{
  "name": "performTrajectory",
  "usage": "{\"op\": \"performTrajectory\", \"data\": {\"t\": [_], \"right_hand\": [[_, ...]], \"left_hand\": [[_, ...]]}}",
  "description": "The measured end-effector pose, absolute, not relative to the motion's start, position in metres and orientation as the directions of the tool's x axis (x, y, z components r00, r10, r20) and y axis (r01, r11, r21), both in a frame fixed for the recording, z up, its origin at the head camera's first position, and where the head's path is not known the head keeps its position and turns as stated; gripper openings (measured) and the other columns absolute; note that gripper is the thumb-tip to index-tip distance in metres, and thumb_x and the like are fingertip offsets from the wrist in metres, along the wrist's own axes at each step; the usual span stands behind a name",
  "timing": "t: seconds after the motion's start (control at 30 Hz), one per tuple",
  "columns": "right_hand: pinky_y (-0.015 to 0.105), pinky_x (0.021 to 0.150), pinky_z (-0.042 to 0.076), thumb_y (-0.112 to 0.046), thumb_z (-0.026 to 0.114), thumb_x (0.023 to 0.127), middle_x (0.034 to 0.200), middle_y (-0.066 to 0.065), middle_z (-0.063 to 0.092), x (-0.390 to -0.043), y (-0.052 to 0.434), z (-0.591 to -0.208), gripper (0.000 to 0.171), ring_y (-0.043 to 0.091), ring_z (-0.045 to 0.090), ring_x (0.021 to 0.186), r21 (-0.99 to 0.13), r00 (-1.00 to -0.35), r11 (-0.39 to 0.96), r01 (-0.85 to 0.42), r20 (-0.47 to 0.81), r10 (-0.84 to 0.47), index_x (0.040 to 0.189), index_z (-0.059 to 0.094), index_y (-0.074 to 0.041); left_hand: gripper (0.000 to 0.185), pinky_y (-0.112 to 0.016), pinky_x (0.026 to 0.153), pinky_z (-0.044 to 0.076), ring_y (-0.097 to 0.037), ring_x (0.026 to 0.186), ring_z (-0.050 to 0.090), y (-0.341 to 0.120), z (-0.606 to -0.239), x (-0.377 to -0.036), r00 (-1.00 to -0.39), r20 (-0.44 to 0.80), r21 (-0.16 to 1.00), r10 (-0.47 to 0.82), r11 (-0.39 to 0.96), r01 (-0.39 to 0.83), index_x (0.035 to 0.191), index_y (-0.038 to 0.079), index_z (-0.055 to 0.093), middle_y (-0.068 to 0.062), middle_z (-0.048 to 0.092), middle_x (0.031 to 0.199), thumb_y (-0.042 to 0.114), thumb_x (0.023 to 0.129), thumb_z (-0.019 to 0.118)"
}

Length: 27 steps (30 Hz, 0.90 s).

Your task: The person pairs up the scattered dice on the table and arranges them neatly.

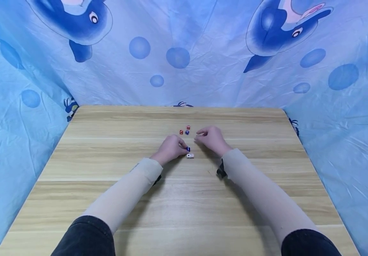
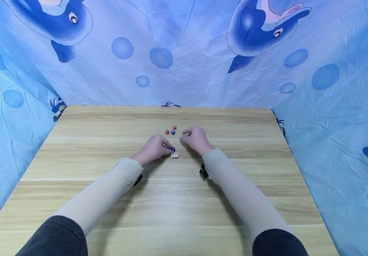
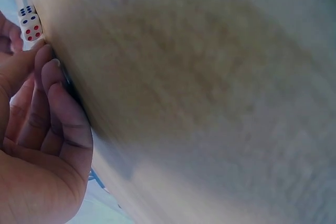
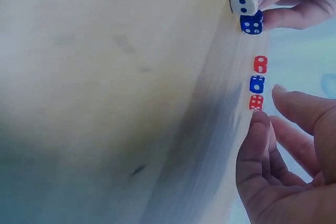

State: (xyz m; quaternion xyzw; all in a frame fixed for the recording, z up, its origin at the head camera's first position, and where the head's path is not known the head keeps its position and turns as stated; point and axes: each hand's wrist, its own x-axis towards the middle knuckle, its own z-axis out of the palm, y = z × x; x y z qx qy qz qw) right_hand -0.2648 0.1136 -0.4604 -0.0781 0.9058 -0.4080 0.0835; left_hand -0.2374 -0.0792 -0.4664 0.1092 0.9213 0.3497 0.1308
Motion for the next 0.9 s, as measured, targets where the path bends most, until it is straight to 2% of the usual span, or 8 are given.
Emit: {"op": "performTrajectory", "data": {"t": [0.17, 0.33, 0.6, 0.9], "right_hand": [[0.033, 0.080, 0.045, -0.031, 0.074, 0.075, 0.104, 0.001, 0.064, -0.281, 0.099, -0.461, 0.034, 0.015, 0.057, 0.090, -0.732, -0.969, 0.678, -0.062, -0.120, -0.218, 0.104, 0.068, -0.014], [0.034, 0.084, 0.043, -0.031, 0.076, 0.073, 0.105, 0.000, 0.063, -0.290, 0.088, -0.462, 0.035, 0.017, 0.055, 0.097, -0.717, -0.963, 0.696, -0.040, -0.157, -0.218, 0.103, 0.068, -0.014], [0.035, 0.086, 0.042, -0.027, 0.078, 0.070, 0.099, 0.001, 0.065, -0.298, 0.080, -0.463, 0.026, 0.019, 0.055, 0.098, -0.702, -0.974, 0.710, -0.061, -0.112, -0.195, 0.091, 0.072, -0.012], [0.032, 0.086, 0.041, -0.026, 0.079, 0.070, 0.094, -0.002, 0.066, -0.302, 0.075, -0.468, 0.021, 0.017, 0.055, 0.094, -0.668, -0.979, 0.739, -0.089, -0.077, -0.188, 0.087, 0.073, -0.014]], "left_hand": [[0.014, -0.025, 0.052, 0.049, -0.011, 0.059, 0.060, -0.080, -0.468, -0.237, -0.934, -0.193, 0.712, 0.302, 0.698, 0.078, 0.084, 0.013, 0.072, 0.007, 0.064, 0.069, 0.019, 0.072, 0.077], [0.011, -0.027, 0.048, 0.050, -0.014, 0.055, 0.061, -0.080, -0.469, -0.236, -0.929, -0.208, 0.732, 0.305, 0.679, 0.059, 0.084, 0.013, 0.071, 0.005, 0.064, 0.064, 0.018, 0.074, 0.076], [0.011, -0.028, 0.044, 0.050, -0.018, 0.052, 0.061, -0.080, -0.467, -0.236, -0.926, -0.203, 0.749, 0.319, 0.659, 0.063, 0.083, 0.011, 0.070, 0.001, 0.064, 0.063, 0.016, 0.075, 0.075], [0.011, -0.028, 0.043, 0.049, -0.018, 0.049, 0.060, -0.082, -0.468, -0.236, -0.927, -0.214, 0.752, 0.310, 0.657, 0.046, 0.083, 0.010, 0.070, 0.000, 0.064, 0.062, 0.016, 0.075, 0.075]]}}
